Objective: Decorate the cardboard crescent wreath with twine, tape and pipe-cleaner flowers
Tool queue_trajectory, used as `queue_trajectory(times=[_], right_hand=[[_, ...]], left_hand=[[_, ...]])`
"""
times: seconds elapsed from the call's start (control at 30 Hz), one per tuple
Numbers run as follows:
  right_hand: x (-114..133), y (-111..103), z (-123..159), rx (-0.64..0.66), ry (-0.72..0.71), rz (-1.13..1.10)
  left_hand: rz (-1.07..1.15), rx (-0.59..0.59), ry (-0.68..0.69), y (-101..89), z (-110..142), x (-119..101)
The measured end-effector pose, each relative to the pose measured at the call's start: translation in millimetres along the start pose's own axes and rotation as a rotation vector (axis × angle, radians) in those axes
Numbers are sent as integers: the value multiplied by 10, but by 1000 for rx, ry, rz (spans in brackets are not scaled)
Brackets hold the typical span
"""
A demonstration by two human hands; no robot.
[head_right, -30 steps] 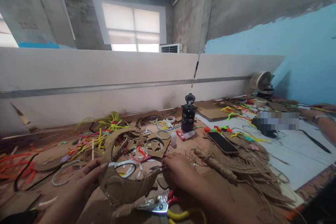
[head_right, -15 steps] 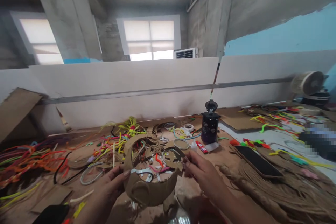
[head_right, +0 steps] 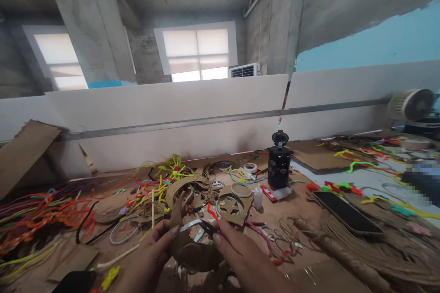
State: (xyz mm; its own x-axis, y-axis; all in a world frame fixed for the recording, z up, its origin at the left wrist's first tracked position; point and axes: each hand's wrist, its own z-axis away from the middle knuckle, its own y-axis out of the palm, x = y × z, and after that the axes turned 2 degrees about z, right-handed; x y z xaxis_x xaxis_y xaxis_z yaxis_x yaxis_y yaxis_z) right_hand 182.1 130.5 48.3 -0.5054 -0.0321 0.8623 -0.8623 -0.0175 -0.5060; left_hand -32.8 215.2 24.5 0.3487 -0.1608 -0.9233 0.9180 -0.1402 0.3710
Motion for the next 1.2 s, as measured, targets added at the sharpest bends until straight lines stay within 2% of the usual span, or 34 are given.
queue_trajectory(times=[0.27,0.5,0.67,0.77,0.9,1.07,1.2], right_hand=[[76,215,-60,-8,-118,-15],[49,322,-127,-17,-81,75],[45,381,-125,-39,-92,63],[80,308,-103,-36,-114,89],[155,79,-90,6,-138,112],[281,-162,-186,145,-184,113],[435,-194,-274,208,-192,189]], left_hand=[[67,-34,-70,125,112,-135],[92,-12,-73,134,133,-132],[62,10,-36,123,112,-119],[-76,34,31,94,119,-179],[-269,57,138,14,128,-324],[-396,110,126,-114,98,-465],[-449,141,117,-204,57,-500]])
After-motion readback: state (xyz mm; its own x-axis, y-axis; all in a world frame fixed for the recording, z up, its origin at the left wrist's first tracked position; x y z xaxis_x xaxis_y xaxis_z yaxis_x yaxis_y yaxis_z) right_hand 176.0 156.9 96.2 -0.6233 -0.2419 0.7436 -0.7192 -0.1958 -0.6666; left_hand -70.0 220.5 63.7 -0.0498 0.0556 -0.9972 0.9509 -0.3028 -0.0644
